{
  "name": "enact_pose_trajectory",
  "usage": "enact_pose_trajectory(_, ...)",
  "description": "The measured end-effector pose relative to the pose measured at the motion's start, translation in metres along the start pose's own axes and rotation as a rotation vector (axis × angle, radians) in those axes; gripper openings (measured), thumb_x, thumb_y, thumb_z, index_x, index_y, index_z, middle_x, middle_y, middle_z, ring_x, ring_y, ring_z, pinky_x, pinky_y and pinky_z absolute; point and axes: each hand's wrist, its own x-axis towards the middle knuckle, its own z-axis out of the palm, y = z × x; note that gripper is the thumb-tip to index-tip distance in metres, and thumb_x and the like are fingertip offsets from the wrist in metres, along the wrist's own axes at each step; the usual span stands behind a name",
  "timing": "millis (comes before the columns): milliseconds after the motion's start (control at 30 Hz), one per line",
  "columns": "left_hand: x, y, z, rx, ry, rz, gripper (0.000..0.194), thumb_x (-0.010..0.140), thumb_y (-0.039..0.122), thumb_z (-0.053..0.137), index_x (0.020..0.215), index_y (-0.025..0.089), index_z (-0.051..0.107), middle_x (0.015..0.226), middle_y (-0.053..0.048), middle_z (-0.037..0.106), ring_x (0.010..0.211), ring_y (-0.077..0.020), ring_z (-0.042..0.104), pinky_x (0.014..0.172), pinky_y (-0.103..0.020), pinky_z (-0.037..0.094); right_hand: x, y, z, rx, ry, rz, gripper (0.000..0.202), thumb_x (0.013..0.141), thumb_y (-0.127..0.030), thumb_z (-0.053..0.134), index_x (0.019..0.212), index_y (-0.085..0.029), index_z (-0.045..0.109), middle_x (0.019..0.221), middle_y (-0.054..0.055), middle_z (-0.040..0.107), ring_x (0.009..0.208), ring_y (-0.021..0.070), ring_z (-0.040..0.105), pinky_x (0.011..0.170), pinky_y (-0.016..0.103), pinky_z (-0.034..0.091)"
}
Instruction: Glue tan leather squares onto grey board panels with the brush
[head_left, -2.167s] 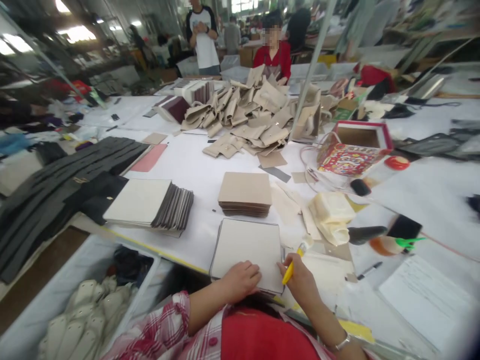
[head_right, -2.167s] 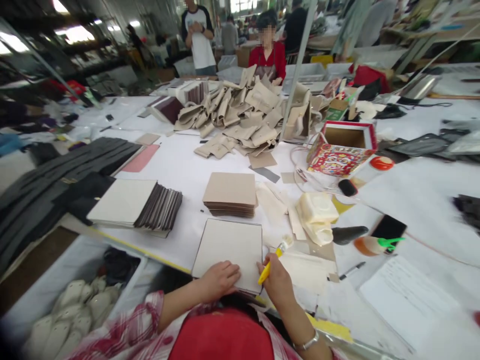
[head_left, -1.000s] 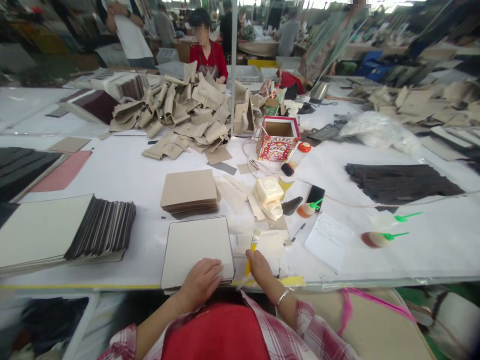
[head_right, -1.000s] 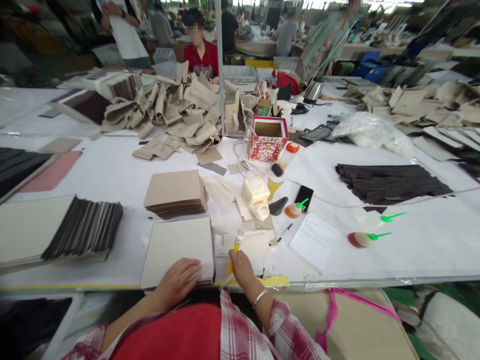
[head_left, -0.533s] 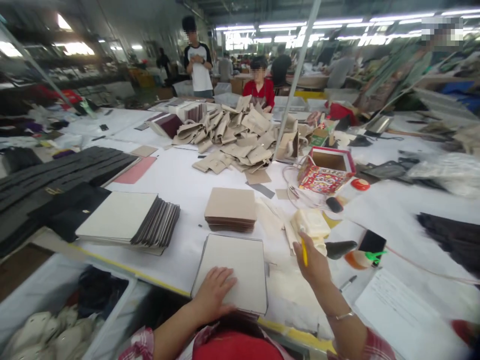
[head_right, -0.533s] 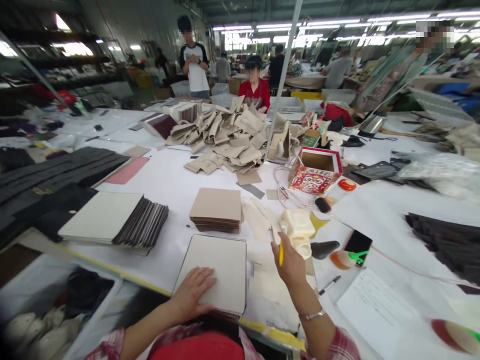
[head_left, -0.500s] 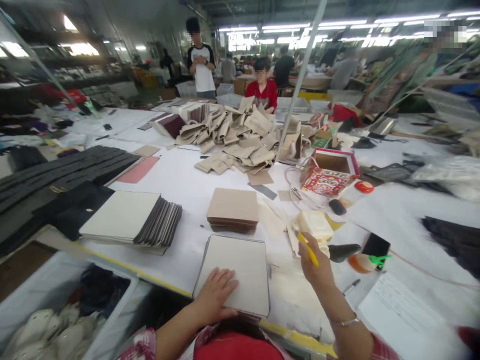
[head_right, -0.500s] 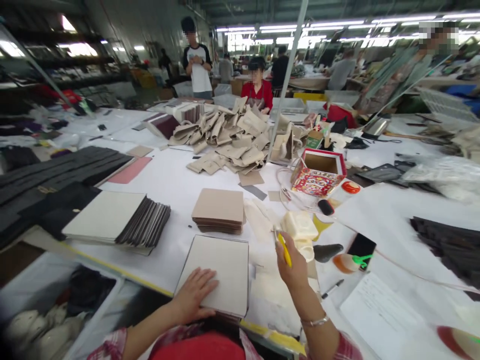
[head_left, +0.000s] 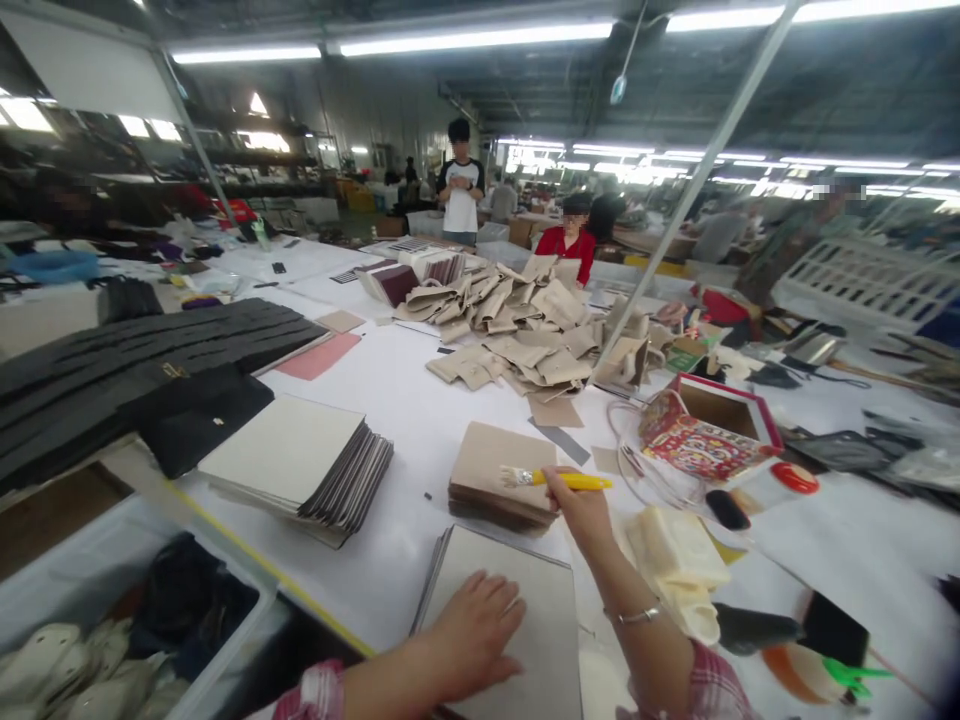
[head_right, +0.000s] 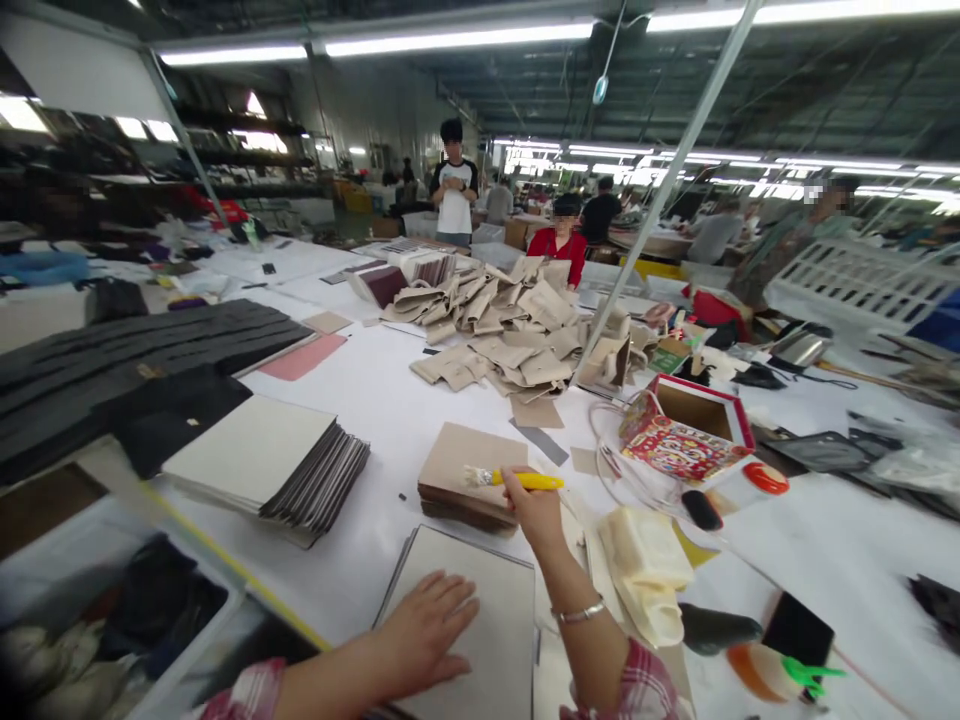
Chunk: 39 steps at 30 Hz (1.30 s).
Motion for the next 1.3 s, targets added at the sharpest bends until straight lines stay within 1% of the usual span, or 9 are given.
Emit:
enact_pose_trajectory(67, 0.036, -0.016, -0.013, 0.053, 0.104, 0.026, 0.057, 0.085, 0.051, 0.034, 0.132, 0.019, 0.03, 0.14, -0.008, 0.028, 0.128, -0.0237, 0.021, 0.106, -0.042, 0.012, 0.024, -0.005, 0.024, -0.003, -0.079, -0.006, 0.035, 0.069, -0.048, 0.058, 0.078, -0.015, 0.057, 0.051, -0.004, 0.052, 0.04, 0.0079, 0.045, 0.042, 0.02, 0.038)
enact_pose_trajectory(167, 0.084, -0.045, -0.023, 0.132, 0.146, -0.115, 0.063, 0.082, 0.051, 0.041, 0.132, 0.015, 0.03, 0.14, -0.013, 0.026, 0.129, -0.0285, 0.018, 0.104, -0.048, 0.013, 0.05, -0.003, 0.061, -0.032, -0.247, 0.002, 0.03, 0.071, -0.045, 0.055, 0.075, -0.016, 0.056, 0.05, -0.004, 0.052, 0.039, 0.0071, 0.044, 0.04, 0.019, 0.037)
enact_pose_trajectory(333, 0.106, -0.072, -0.018, 0.166, 0.069, -0.156, 0.075, 0.076, 0.06, 0.042, 0.133, 0.014, 0.028, 0.138, -0.015, 0.029, 0.127, -0.032, 0.02, 0.101, -0.053, 0.013, 0.087, 0.019, 0.089, -0.109, -0.406, 0.044, 0.023, 0.067, -0.038, 0.06, 0.065, -0.016, 0.058, 0.045, -0.004, 0.053, 0.035, 0.0075, 0.044, 0.036, 0.019, 0.035)
enact_pose_trajectory(633, 0.103, -0.074, -0.014, 0.133, 0.091, -0.148, 0.079, 0.075, 0.067, 0.034, 0.136, 0.016, 0.024, 0.14, -0.012, 0.027, 0.127, -0.0298, 0.02, 0.103, -0.051, 0.011, 0.159, 0.041, 0.105, -0.187, -0.09, 0.096, 0.026, 0.071, -0.037, 0.055, 0.055, -0.017, 0.054, 0.046, 0.0, 0.056, 0.038, 0.0092, 0.049, 0.041, 0.02, 0.041)
enact_pose_trajectory(733, 0.104, -0.075, -0.015, 0.111, 0.086, -0.146, 0.079, 0.075, 0.066, 0.036, 0.136, 0.018, 0.025, 0.14, -0.012, 0.028, 0.126, -0.0301, 0.022, 0.102, -0.051, 0.012, 0.158, 0.05, 0.087, -0.192, -0.011, 0.116, 0.027, 0.072, -0.038, 0.053, 0.055, -0.017, 0.052, 0.047, 0.001, 0.056, 0.036, 0.0095, 0.048, 0.039, 0.021, 0.041)
enact_pose_trajectory(1000, 0.105, -0.076, -0.008, 0.127, 0.074, -0.145, 0.08, 0.072, 0.065, 0.045, 0.135, 0.021, 0.026, 0.141, -0.01, 0.027, 0.126, -0.0303, 0.023, 0.102, -0.051, 0.013, 0.128, 0.057, -0.036, -0.311, 0.135, 0.004, 0.028, 0.075, -0.041, 0.049, 0.072, -0.016, 0.06, 0.053, 0.001, 0.057, 0.043, 0.0118, 0.051, 0.045, 0.024, 0.043)
enact_pose_trajectory(1067, 0.106, -0.076, -0.006, 0.142, 0.087, -0.146, 0.078, 0.072, 0.063, 0.046, 0.135, 0.022, 0.027, 0.14, -0.009, 0.028, 0.126, -0.0298, 0.024, 0.102, -0.051, 0.014, 0.111, 0.053, -0.047, -0.342, 0.109, -0.08, 0.026, 0.074, -0.04, 0.052, 0.084, -0.018, 0.062, 0.068, 0.002, 0.062, 0.058, 0.0134, 0.057, 0.057, 0.025, 0.046)
enact_pose_trajectory(1167, 0.107, -0.074, -0.005, 0.169, 0.11, -0.152, 0.075, 0.072, 0.061, 0.048, 0.134, 0.022, 0.029, 0.14, -0.009, 0.029, 0.125, -0.0292, 0.026, 0.101, -0.05, 0.015, 0.075, 0.057, -0.048, -0.557, -0.11, -0.351, 0.023, 0.074, -0.031, 0.055, 0.094, -0.022, 0.062, 0.086, 0.005, 0.062, 0.077, 0.0163, 0.057, 0.072, 0.028, 0.045)
enact_pose_trajectory(1300, 0.109, -0.072, -0.003, 0.197, 0.111, -0.17, 0.075, 0.071, 0.061, 0.05, 0.132, 0.022, 0.032, 0.139, -0.01, 0.03, 0.124, -0.0298, 0.027, 0.099, -0.05, 0.017, 0.015, 0.074, -0.047, -0.904, -0.296, -0.65, 0.026, 0.083, -0.024, 0.044, 0.104, -0.018, 0.058, 0.082, 0.009, 0.058, 0.074, 0.0178, 0.054, 0.069, 0.031, 0.043)
